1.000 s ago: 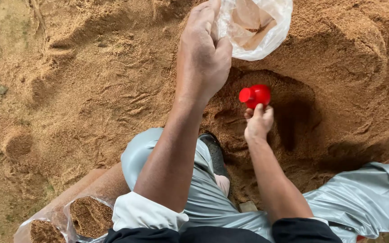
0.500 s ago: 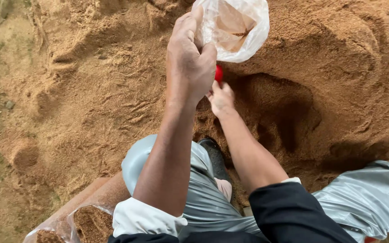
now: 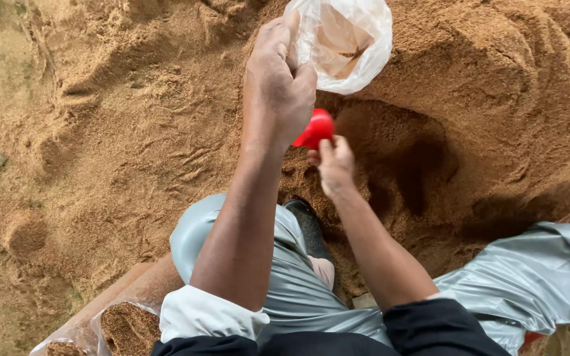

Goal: Filling small plastic bags with sawdust using a hand scoop and tamping the material down.

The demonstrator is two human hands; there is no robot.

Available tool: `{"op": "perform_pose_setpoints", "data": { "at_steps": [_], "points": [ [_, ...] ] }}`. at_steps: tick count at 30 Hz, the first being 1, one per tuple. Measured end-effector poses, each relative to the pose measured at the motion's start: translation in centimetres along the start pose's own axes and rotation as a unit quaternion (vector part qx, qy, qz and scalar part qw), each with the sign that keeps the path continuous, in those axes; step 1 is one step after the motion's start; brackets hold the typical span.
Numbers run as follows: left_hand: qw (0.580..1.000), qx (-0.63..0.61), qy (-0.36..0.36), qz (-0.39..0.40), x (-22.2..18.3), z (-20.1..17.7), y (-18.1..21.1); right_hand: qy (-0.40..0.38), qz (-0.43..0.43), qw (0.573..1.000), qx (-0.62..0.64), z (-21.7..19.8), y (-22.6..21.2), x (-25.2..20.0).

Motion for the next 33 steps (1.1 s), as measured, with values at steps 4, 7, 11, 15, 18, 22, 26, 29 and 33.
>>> {"op": "perform_pose_setpoints", "data": {
  "at_steps": [4, 7, 11, 15, 18, 22, 26, 29, 33],
  "points": [
    [0.999, 0.004, -0.020, -0.048, -0.2, 0.5, -0.7, -0.044, 0.067, 0.997, -0.005, -0.1, 3.2, 2.6],
    [0.999, 0.011, -0.028, -0.040, -0.1, 0.4, -0.5, 0.004, 0.074, 0.997, 0.022, -4.5, 2.8, 4.5],
    [0.999, 0.000, -0.036, -0.011, -0.3, 0.7, 0.3, 0.054, -0.004, 0.996, 0.068, -11.2, -0.1, 3.9],
    [0.997, 0.001, -0.064, -0.047, -0.8, 1.9, 0.3, 0.027, -0.007, 0.997, 0.074, -9.9, -0.7, 1.3],
    [0.996, 0.003, -0.079, -0.046, -1.3, 2.7, 0.2, -0.006, 0.113, 0.993, 0.030, -5.8, 0.7, -1.0],
    [0.993, 0.049, -0.097, -0.053, -2.0, 3.4, -0.8, -0.098, 0.135, 0.982, -0.091, -3.7, 2.8, -1.5],
    [0.989, 0.064, -0.114, -0.070, -2.4, 3.2, -0.3, 0.050, 0.081, 0.995, -0.028, -8.0, 1.0, -0.1],
    [0.995, 0.020, -0.101, -0.003, -2.4, 3.5, -0.2, -0.006, 0.081, 0.996, -0.032, -10.6, -0.4, -1.2],
    [0.994, 0.023, -0.110, -0.010, -2.6, 4.4, 0.1, -0.033, 0.204, 0.976, -0.071, -10.5, 2.2, -3.6]
  ]
}}
Point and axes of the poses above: each hand's wrist, its own x-axis towards the middle knuckle, its own z-axis out of the palm, y = z × x, the point moved 1 cm from there along x, towards the middle knuckle, and after that the axes turned 9 degrees about y, right-handed, at the moved point
